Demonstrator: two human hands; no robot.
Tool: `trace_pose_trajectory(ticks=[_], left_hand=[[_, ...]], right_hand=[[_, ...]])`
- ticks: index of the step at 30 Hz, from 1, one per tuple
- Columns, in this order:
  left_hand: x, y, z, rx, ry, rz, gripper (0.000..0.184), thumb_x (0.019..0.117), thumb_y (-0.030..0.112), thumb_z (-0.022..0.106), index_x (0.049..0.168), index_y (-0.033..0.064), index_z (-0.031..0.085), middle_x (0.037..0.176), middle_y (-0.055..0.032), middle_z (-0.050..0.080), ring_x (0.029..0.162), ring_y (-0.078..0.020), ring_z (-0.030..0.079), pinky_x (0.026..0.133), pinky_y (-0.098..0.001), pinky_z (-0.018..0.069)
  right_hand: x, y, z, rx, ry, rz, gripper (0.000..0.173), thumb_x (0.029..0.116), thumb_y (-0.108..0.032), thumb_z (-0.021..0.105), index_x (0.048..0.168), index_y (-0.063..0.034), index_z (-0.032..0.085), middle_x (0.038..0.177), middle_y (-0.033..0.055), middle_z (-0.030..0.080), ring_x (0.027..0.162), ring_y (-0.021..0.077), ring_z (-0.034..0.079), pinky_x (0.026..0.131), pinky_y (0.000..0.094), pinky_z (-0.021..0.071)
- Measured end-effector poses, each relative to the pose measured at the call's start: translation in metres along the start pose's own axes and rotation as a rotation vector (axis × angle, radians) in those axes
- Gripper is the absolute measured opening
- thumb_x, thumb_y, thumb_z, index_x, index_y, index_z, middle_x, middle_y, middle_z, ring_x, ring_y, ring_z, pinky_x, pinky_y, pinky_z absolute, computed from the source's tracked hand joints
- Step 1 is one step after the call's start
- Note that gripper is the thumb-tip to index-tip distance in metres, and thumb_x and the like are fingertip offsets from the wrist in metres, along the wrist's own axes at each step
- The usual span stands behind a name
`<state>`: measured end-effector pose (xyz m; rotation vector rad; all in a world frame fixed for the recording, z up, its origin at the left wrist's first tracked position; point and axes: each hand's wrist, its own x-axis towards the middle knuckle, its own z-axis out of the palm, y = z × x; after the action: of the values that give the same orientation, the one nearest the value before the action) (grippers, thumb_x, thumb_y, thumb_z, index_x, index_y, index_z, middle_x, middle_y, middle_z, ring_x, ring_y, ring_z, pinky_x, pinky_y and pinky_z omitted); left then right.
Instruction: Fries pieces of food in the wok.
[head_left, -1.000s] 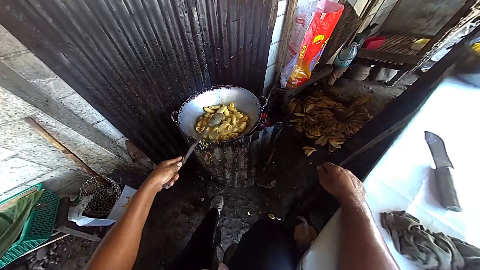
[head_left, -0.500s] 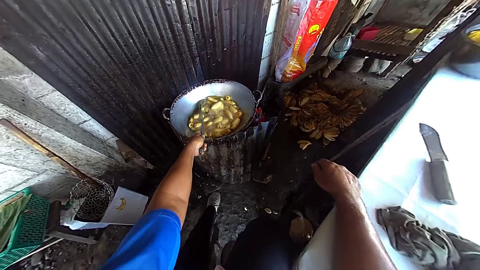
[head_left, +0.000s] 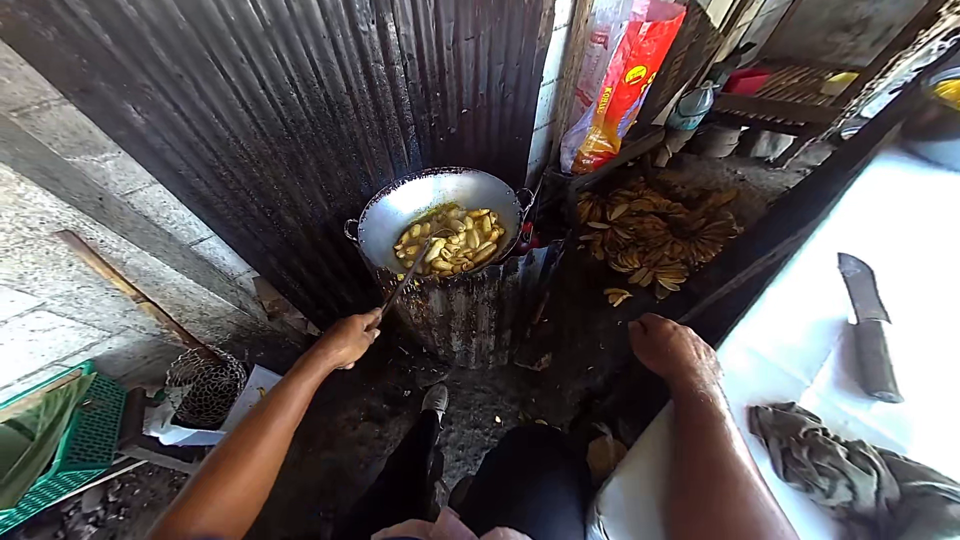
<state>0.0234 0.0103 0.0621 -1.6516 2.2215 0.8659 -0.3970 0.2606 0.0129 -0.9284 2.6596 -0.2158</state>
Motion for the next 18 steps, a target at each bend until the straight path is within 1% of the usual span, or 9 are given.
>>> trace_pose_trajectory(ticks=[4, 6, 8, 11, 12, 14, 16, 17, 18], left_hand=[[-0.051, -0.030, -0.038, 0.076, 0.098, 0.030, 0.050, 0.1091, 0.030, 0.051, 0.158, 0.0266, 0.042, 0.119, -0.0185, 0.067, 0.074, -0.0264, 0.064, 0.070, -0.0476, 0.0550], [-0.073, -0.043, -0.061, 0.094, 0.133, 0.035, 0.047, 0.1082, 0.030, 0.054, 0.155, 0.0251, 0.048, 0.118, -0.0175, 0.069, 0.074, -0.0251, 0.064, 0.071, -0.0476, 0.0548], [-0.094, -0.052, -0.083, 0.103, 0.160, 0.017, 0.045, 0.1072, 0.030, 0.056, 0.152, 0.0263, 0.052, 0.104, -0.0155, 0.069, 0.065, -0.0210, 0.059, 0.062, -0.0425, 0.0516], [-0.119, -0.054, -0.111, 0.121, 0.153, -0.037, 0.045, 0.1060, 0.029, 0.058, 0.151, 0.0306, 0.054, 0.084, -0.0116, 0.064, 0.054, -0.0156, 0.048, 0.051, -0.0347, 0.0439], [-0.123, -0.054, -0.119, 0.132, 0.144, -0.043, 0.045, 0.1054, 0.028, 0.058, 0.150, 0.0304, 0.054, 0.081, -0.0107, 0.063, 0.052, -0.0143, 0.046, 0.049, -0.0329, 0.0422], [-0.122, -0.049, -0.126, 0.197, 0.110, -0.042, 0.044, 0.1047, 0.030, 0.059, 0.149, 0.0302, 0.056, 0.083, -0.0099, 0.065, 0.053, -0.0141, 0.047, 0.050, -0.0334, 0.0428], [-0.107, -0.036, -0.118, 0.334, 0.068, -0.002, 0.043, 0.1051, 0.031, 0.059, 0.148, 0.0289, 0.057, 0.097, -0.0111, 0.070, 0.065, -0.0190, 0.058, 0.062, -0.0411, 0.0509], [-0.094, -0.026, -0.108, 0.405, 0.046, 0.028, 0.043, 0.1060, 0.031, 0.058, 0.149, 0.0267, 0.056, 0.105, -0.0132, 0.071, 0.077, -0.0247, 0.065, 0.072, -0.0483, 0.0543], [-0.077, -0.016, -0.095, 0.464, 0.027, 0.063, 0.043, 0.1069, 0.031, 0.056, 0.149, 0.0235, 0.055, 0.113, -0.0159, 0.071, 0.091, -0.0312, 0.069, 0.082, -0.0558, 0.0544]], right_hand=[[-0.001, 0.001, -0.001, 0.014, -0.001, -0.015, 0.041, 0.1103, -0.036, 0.040, 0.124, -0.0091, 0.068, 0.119, 0.0265, 0.070, 0.116, 0.0482, 0.065, 0.092, 0.0710, 0.0476], [-0.001, 0.001, -0.001, 0.025, -0.003, -0.025, 0.040, 0.1106, -0.034, 0.040, 0.124, -0.0079, 0.068, 0.119, 0.0275, 0.070, 0.116, 0.0492, 0.065, 0.093, 0.0718, 0.0470], [-0.002, 0.000, -0.002, 0.033, 0.000, -0.031, 0.039, 0.1104, -0.033, 0.041, 0.123, -0.0073, 0.068, 0.119, 0.0276, 0.070, 0.116, 0.0494, 0.065, 0.092, 0.0717, 0.0470], [-0.004, -0.001, -0.002, 0.044, 0.003, -0.028, 0.039, 0.1102, -0.033, 0.042, 0.123, -0.0064, 0.068, 0.118, 0.0291, 0.069, 0.116, 0.0505, 0.064, 0.092, 0.0725, 0.0463], [-0.004, 0.000, -0.002, 0.046, 0.005, -0.029, 0.039, 0.1103, -0.033, 0.042, 0.122, -0.0060, 0.068, 0.118, 0.0294, 0.069, 0.115, 0.0509, 0.064, 0.092, 0.0726, 0.0462], [-0.002, 0.001, -0.001, 0.042, 0.006, -0.028, 0.039, 0.1103, -0.033, 0.042, 0.122, -0.0061, 0.068, 0.117, 0.0291, 0.069, 0.115, 0.0510, 0.064, 0.092, 0.0727, 0.0464], [0.000, 0.002, 0.000, 0.036, 0.004, -0.026, 0.039, 0.1102, -0.033, 0.042, 0.122, -0.0063, 0.068, 0.117, 0.0287, 0.070, 0.115, 0.0506, 0.065, 0.092, 0.0724, 0.0468], [0.000, 0.002, 0.000, 0.037, 0.002, -0.025, 0.039, 0.1101, -0.033, 0.042, 0.121, -0.0060, 0.068, 0.116, 0.0290, 0.070, 0.114, 0.0507, 0.065, 0.091, 0.0725, 0.0468], [0.001, 0.003, 0.001, 0.044, 0.003, -0.024, 0.039, 0.1102, -0.033, 0.043, 0.120, -0.0055, 0.068, 0.116, 0.0293, 0.070, 0.114, 0.0510, 0.064, 0.091, 0.0728, 0.0464]])
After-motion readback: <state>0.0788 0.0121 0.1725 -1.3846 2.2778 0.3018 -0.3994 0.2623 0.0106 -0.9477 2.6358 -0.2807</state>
